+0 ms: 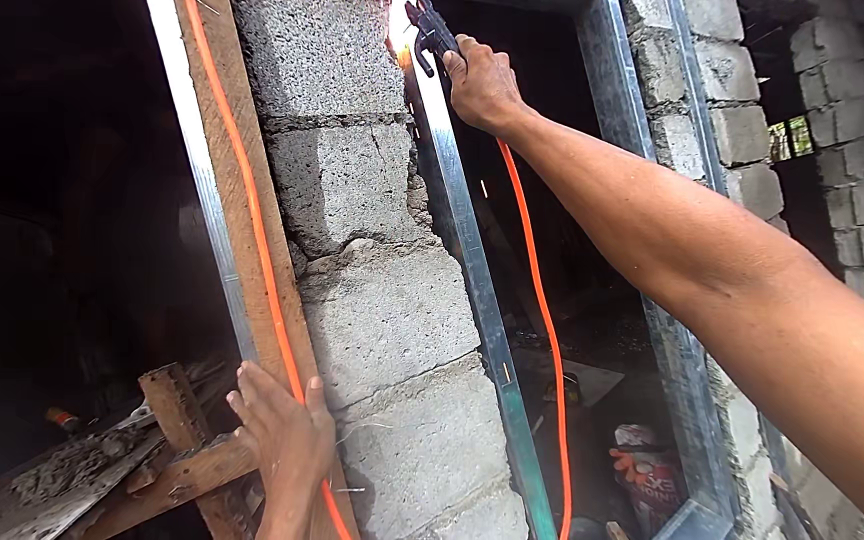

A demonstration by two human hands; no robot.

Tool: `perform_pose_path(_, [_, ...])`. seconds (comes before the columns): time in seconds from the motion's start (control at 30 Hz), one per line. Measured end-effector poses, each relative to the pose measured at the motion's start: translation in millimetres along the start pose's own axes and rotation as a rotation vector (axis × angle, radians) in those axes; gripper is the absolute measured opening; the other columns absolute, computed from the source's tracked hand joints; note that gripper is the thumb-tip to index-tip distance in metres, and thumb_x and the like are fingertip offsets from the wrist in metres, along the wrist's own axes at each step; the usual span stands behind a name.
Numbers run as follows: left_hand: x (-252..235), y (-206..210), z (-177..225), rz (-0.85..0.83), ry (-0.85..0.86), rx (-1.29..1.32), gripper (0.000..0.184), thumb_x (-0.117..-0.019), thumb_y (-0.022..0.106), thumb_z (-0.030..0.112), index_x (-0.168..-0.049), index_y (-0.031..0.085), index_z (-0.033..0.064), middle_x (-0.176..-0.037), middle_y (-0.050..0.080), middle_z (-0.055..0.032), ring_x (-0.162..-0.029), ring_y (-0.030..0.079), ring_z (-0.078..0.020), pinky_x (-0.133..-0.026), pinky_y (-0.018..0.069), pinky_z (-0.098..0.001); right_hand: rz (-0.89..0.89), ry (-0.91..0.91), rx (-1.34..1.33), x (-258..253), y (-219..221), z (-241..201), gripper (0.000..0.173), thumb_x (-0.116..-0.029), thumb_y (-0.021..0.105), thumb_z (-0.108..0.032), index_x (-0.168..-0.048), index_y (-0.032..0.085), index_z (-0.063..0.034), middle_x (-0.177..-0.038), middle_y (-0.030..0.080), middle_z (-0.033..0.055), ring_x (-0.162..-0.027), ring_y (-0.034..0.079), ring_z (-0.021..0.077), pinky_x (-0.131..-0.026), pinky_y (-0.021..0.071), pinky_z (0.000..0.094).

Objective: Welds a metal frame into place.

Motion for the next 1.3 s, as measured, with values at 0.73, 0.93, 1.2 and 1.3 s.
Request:
perform_pose_path(0.73, [-0.4, 0.8, -1.9, -0.012, -0.005, 0.001, 0.09, -0.0995, 0.037, 0.055, -0.164, 0.005, 0.0018, -0.169, 0.01, -0.0244, -0.154, 0.012, -0.0503, -0.115, 0.0175, -0.0748, -0.001, 0.003, 0.016, -0.5, 1.8, 0.8, 0.048, -0.1113, 0.033, -0.039, -0.151, 0.049, -0.0172, -0.132, 0.065, 0.0149, -0.124, 0.061, 0.0355, -0.098, 0.0485, 0.0595])
perform_pose_path(0.93, [-0.7, 1.3, -1.9, -0.008, -0.01, -0.001, 0.09, -0.0991, 0.035, 0.057, -0.164, 0.004, 0.0025, -0.17, 0.01, -0.024, -0.154, 0.011, -0.0499, -0.115, 0.0175, -0.0744, -0.004, 0.002, 0.029, -1.4, 2.6, -1.7, 0.049, -0.1113, 0.033, -0.039, -0.152, 0.048, -0.0165, -0.133, 0.065, 0.0151, -0.124, 0.061, 0.0357, -0.098, 0.0486, 0.0592])
perform_pose_path(1.2, [-0.5, 1.2, -1.9, -0.003, -0.006, -0.003, 0.089, -0.0992, 0.035, 0.056, -0.164, 0.005, 0.0026, -0.169, 0.011, -0.0247, -0.154, 0.012, -0.0497, -0.115, 0.0178, -0.0739, -0.002, 0.006, 0.021, -0.7, 4.1, 0.7, 0.048, -0.1112, 0.034, -0.039, -0.151, 0.048, -0.0179, -0.131, 0.066, 0.0146, -0.124, 0.061, 0.0356, -0.097, 0.0491, 0.0595])
perform_pose_path(1.3, [-0.7, 1.3, -2.1, -0.004, -0.005, -0.002, 0.089, -0.0993, 0.036, 0.055, -0.164, 0.005, 0.0019, -0.169, 0.01, -0.0251, -0.154, 0.012, -0.0498, -0.115, 0.0175, -0.0739, -0.008, 0.003, 0.034, 0.5, 4.6, 0.4, 0.049, -0.1112, 0.033, -0.039, -0.152, 0.048, -0.0183, -0.132, 0.065, 0.0151, -0.124, 0.061, 0.0363, -0.098, 0.0482, 0.0598])
Point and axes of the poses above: each hand's wrist, its own x-axis away from the middle knuckle, its own y-axis out of the palm, z = x × y, the point moved 6 cm from there along -x, towards the middle knuckle
